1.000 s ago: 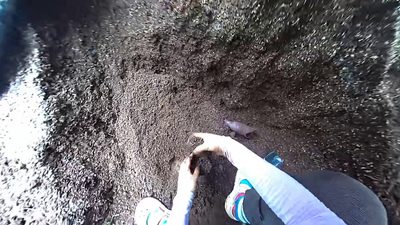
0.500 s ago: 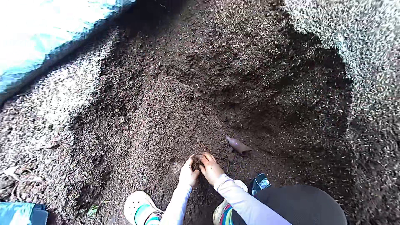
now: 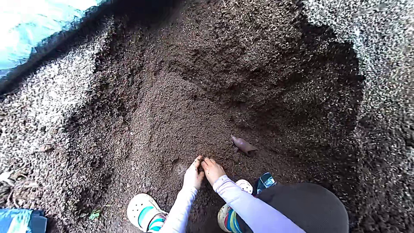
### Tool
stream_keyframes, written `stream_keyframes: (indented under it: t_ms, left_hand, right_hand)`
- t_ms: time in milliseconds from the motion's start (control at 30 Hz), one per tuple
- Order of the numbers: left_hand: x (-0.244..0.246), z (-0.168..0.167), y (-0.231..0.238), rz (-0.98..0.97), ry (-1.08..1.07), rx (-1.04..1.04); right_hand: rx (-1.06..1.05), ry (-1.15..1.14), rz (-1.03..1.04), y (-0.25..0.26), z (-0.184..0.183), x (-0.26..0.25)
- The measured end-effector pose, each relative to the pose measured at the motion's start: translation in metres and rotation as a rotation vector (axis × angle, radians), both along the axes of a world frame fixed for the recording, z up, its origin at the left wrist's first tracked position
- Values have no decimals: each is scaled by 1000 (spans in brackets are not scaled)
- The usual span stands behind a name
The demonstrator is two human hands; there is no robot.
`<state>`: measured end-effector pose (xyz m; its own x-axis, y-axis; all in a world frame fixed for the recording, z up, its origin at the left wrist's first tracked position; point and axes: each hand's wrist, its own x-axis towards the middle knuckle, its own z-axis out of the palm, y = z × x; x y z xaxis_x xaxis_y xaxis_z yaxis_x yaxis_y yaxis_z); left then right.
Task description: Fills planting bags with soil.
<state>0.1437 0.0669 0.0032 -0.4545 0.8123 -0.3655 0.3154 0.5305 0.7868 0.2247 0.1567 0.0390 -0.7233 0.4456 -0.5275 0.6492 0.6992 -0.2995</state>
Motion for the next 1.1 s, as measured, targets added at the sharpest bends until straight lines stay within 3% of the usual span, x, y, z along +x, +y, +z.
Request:
stream_keyframes:
  t_ms: [100, 167, 233, 300, 400, 700, 767, 833, 933, 967, 1033, 1100]
  left_hand:
    - [-14, 7, -5, -9, -126, 101]
    - [-28, 4, -5, 113, -209, 178]
    - [-42, -4, -5, 175, -217, -14]
    - [-44, -10, 0, 130, -257, -293]
    - [-35, -12, 14, 119, -329, -400]
    - [-16, 4, 39, 84, -10, -554]
    - [-12, 4, 34, 100, -9, -520]
    - [-17, -4, 20, 166, -171, -370]
    - [-19, -20, 6, 461, -598, -155]
    - [-19, -23, 6, 521, -633, -162]
    - [-16, -19, 13, 531, -485, -156]
    - [-14, -23, 24, 476, -326, -80]
  right_hand:
    - [-145, 0, 21, 29, 18, -1]
    - [-247, 164, -26, 59, 21, 10]
    - [-327, 195, -184, 79, 8, 21]
    - [-397, 79, -322, 84, -21, 26]
    - [-495, -75, -421, 75, -34, 17]
    - [-248, -245, -296, 58, -23, -14]
    - [-237, -233, -253, 58, -24, -10]
    - [-344, -164, -229, 70, -24, -1]
    - [-734, -46, -520, 87, -17, 12]
    - [-796, -40, -626, 88, -15, 11]
    - [-741, -73, -636, 85, -10, 4]
    - [-591, -95, -477, 87, -15, -4]
